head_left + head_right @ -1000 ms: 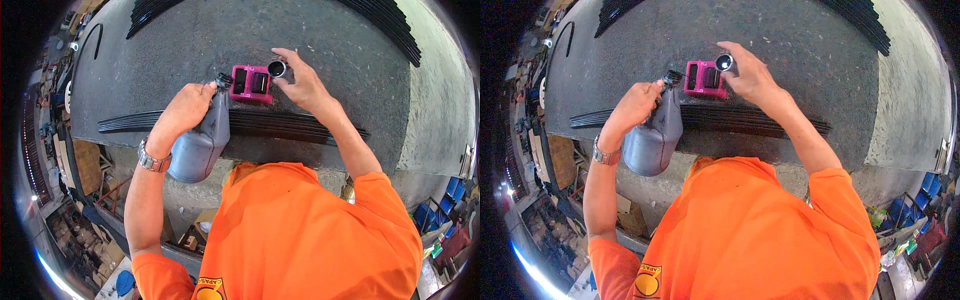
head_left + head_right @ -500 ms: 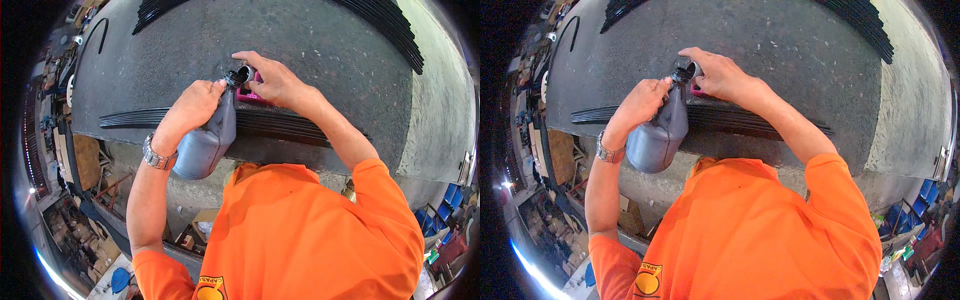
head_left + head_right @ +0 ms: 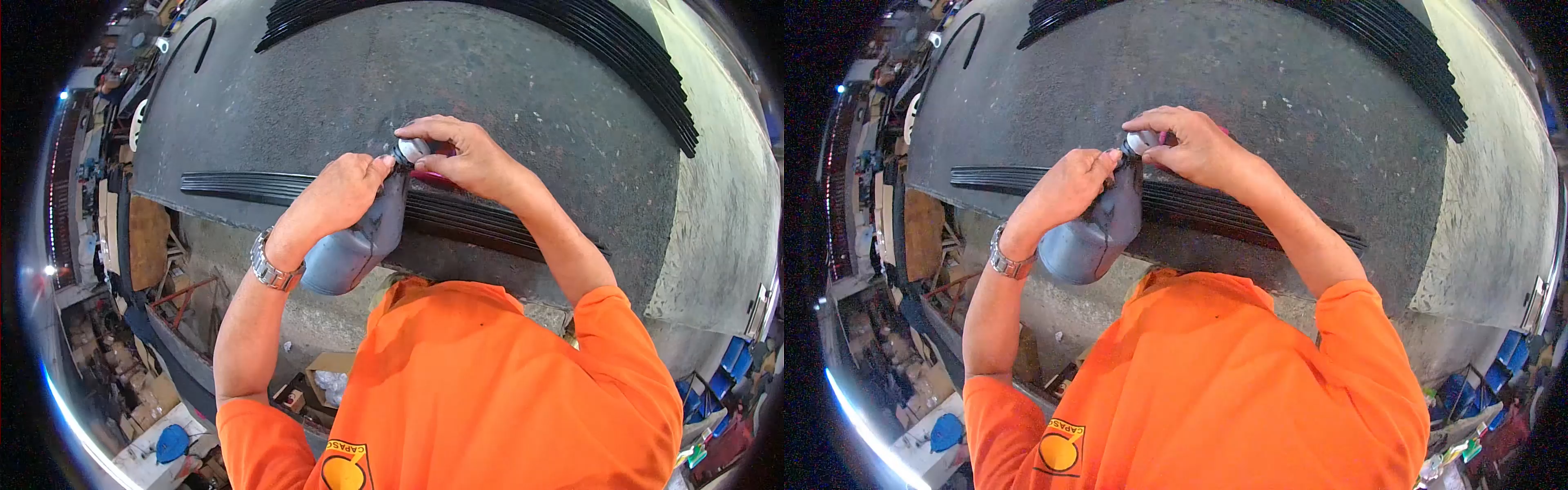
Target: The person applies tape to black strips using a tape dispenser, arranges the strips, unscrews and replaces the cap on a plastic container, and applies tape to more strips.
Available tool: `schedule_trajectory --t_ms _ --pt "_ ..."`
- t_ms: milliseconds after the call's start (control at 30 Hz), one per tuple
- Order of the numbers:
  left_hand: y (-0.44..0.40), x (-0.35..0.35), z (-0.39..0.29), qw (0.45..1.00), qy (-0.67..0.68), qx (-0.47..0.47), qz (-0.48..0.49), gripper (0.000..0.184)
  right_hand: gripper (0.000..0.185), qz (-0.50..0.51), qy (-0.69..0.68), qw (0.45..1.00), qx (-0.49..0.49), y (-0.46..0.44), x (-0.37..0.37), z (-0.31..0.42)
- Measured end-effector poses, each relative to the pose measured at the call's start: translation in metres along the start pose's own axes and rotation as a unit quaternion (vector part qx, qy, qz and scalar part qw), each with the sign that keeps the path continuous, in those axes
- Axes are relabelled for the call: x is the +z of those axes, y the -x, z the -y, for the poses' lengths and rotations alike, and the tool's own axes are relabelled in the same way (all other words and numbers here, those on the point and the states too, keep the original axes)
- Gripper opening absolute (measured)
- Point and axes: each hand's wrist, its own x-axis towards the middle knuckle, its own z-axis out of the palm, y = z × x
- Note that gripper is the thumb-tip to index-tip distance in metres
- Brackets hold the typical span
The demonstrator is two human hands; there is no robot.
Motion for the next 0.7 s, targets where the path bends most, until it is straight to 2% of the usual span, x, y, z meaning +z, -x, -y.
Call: schedule_trajectory --t_ms 67,167,267,367,400,433,467,600,700 --pt "0.011 -0.001 -0.004 0.999 0.032 -0.032 -0.009 0.057 0.048 0.011 -0.001 1.0 -0.003 0.001 0.002 0.009" --pt "0.034 -0.001 -0.003 0.997 0.003 0.047 -0.061 0.056 0.05 0.021 0.019 0.999 -0.035 0.001 0.008 0.031" --pt "0.056 -0.014 -0.013 0.995 -0.007 -0.096 0.016 0.033 0.051 0.036 0.073 0.994 -0.078 -0.003 0.018 0.052" --pt "0.096 -0.008 -0.004 0.992 0.014 0.018 -0.123 0.051 0.05 0.067 0.109 0.982 -0.139 -0.007 0.036 0.075" --pt "0.109 -0.002 0.007 0.986 -0.01 0.062 -0.154 0.046 0.042 0.079 0.123 0.977 -0.156 -0.008 0.045 0.087" --pt "0.122 0.005 0.017 0.976 -0.037 0.104 -0.187 0.041 0.042 0.098 0.135 0.973 -0.163 -0.009 0.055 0.097" --pt "0.137 0.002 0.017 0.984 -0.027 0.066 -0.164 0.036 0.043 0.117 0.144 0.967 -0.175 -0.008 0.066 0.107" --pt "0.21 -0.002 0.011 0.978 0.08 -0.1 -0.162 0.044 0.048 0.177 0.167 0.951 -0.191 -0.003 0.121 0.145" --pt "0.274 0.02 0.032 0.944 0.16 -0.154 -0.242 0.045 0.058 0.243 0.175 0.929 -0.217 0.001 0.175 0.155"
